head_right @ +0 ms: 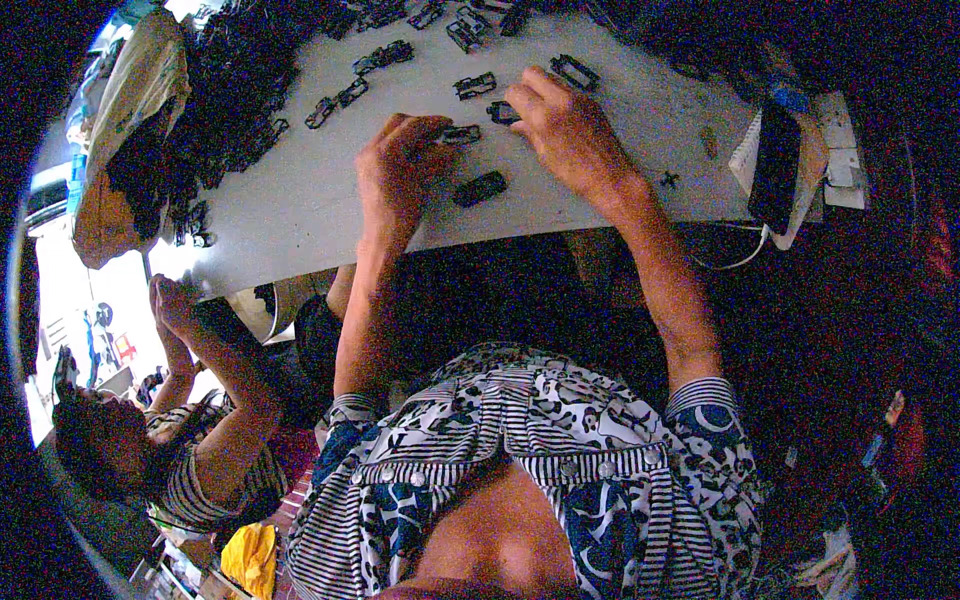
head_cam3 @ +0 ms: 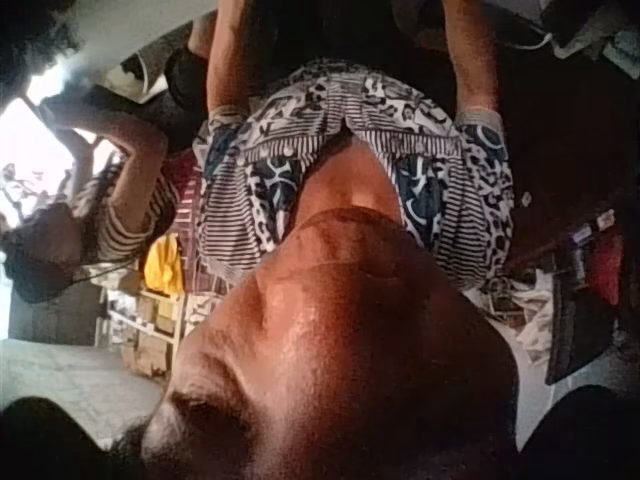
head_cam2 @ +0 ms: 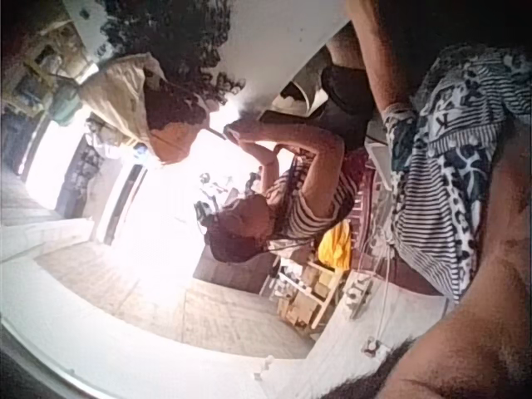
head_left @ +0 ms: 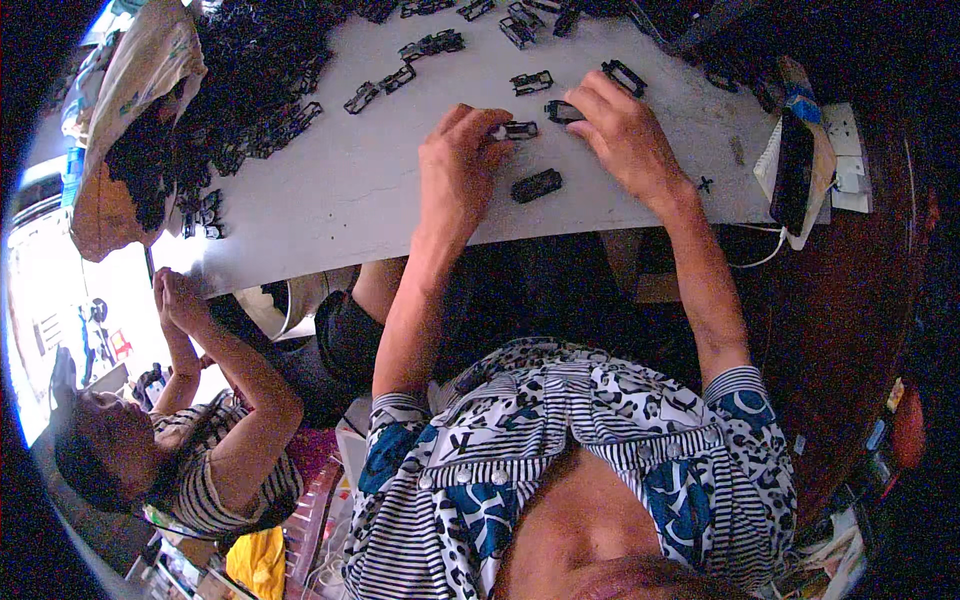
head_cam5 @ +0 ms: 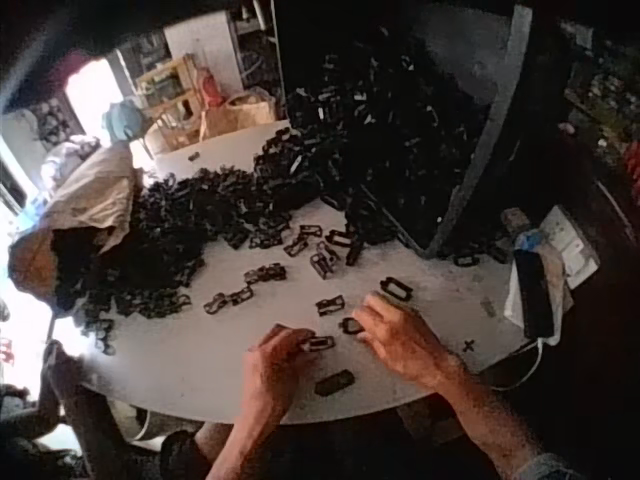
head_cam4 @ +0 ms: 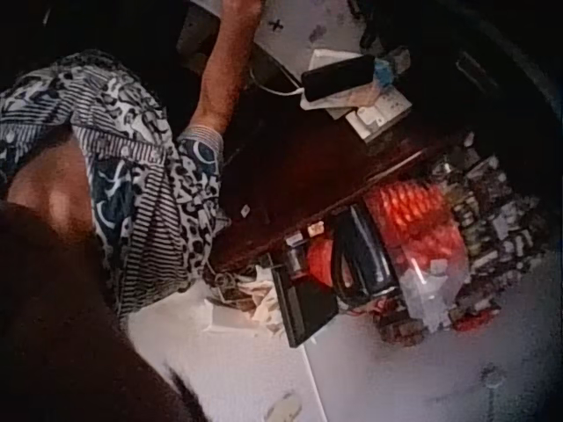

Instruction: The person assembles small plastic components by hand, snapping pieces together and placing the assembled units in a line on the table.

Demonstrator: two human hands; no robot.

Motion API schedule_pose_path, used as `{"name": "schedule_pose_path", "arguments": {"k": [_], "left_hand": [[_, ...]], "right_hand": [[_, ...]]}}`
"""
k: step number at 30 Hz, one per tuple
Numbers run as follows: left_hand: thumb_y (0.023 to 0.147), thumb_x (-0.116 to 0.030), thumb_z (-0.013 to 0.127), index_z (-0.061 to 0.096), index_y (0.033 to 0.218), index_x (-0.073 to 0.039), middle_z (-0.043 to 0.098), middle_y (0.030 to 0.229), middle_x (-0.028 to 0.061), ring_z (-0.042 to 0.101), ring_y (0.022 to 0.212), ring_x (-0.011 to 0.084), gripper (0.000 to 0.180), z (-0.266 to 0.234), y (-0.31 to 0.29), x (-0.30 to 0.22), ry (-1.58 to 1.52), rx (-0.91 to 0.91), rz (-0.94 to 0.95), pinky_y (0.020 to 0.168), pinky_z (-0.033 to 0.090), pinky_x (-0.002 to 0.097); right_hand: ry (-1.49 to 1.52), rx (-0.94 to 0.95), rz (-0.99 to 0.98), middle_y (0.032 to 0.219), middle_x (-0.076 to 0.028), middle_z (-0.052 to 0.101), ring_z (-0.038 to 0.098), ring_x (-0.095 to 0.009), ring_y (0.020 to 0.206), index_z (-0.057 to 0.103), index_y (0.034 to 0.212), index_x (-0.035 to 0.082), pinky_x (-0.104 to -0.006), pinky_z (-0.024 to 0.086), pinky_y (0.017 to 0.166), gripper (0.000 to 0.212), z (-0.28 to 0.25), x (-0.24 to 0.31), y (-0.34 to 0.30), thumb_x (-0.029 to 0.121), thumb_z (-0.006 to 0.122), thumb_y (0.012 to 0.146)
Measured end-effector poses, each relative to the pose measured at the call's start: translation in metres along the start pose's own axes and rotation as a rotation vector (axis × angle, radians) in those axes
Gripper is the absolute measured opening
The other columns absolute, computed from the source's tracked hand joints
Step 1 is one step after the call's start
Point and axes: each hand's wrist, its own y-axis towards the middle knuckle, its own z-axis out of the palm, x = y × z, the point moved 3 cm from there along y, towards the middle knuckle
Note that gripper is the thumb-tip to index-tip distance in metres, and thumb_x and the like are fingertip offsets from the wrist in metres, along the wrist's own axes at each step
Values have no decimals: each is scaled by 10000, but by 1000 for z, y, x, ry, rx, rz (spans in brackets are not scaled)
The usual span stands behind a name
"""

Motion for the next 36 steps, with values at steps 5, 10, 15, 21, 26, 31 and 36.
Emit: {"name": "schedule_pose_path", "arguments": {"k": [5,10,15,21,26,31,36], "left_hand": [[616,-25,751,662,972,-51,565,965,111,543,911,321,368,9,-3,3,230,-38,128,787,454,403],[578,-28,766,663,942,-56,566,978,111,522,944,313,380,6,-4,0,205,-76,162,814,438,399],[565,-29,767,658,917,-45,567,979,108,523,927,310,369,10,-3,3,222,-66,196,807,438,397],[562,-37,769,661,898,-52,571,984,102,522,926,308,353,10,-2,3,246,-68,214,800,438,392],[578,-62,777,656,945,-63,573,989,93,523,938,303,387,9,0,-2,285,-4,248,815,437,386],[686,-94,741,652,994,-57,602,958,113,561,920,299,322,-9,8,3,64,79,79,794,466,379],[704,-69,719,645,997,-60,593,927,120,560,911,311,302,-6,30,3,115,14,60,785,462,389]], "right_hand": [[135,-43,-16,971,-137,556,586,-336,898,580,995,27,-387,500,766,317,-6,9,4,71,709,709],[209,10,-95,968,-128,558,586,-326,908,588,990,32,-382,499,766,338,0,13,7,38,714,677],[166,44,-140,924,-114,542,586,-319,887,577,911,35,-386,501,742,289,-1,20,9,24,715,657],[84,87,-181,865,-125,517,586,-327,851,541,831,35,-402,500,695,148,4,20,12,59,634,718],[35,152,-167,864,-149,523,590,-341,846,531,827,26,-420,499,695,101,7,21,12,84,568,754],[183,123,-116,916,-118,552,593,-303,872,612,974,27,-368,490,709,246,0,19,-1,83,683,745],[-237,-76,175,986,-112,579,590,-307,928,614,1052,42,-362,485,767,291,-37,-24,-2,128,678,781]]}}
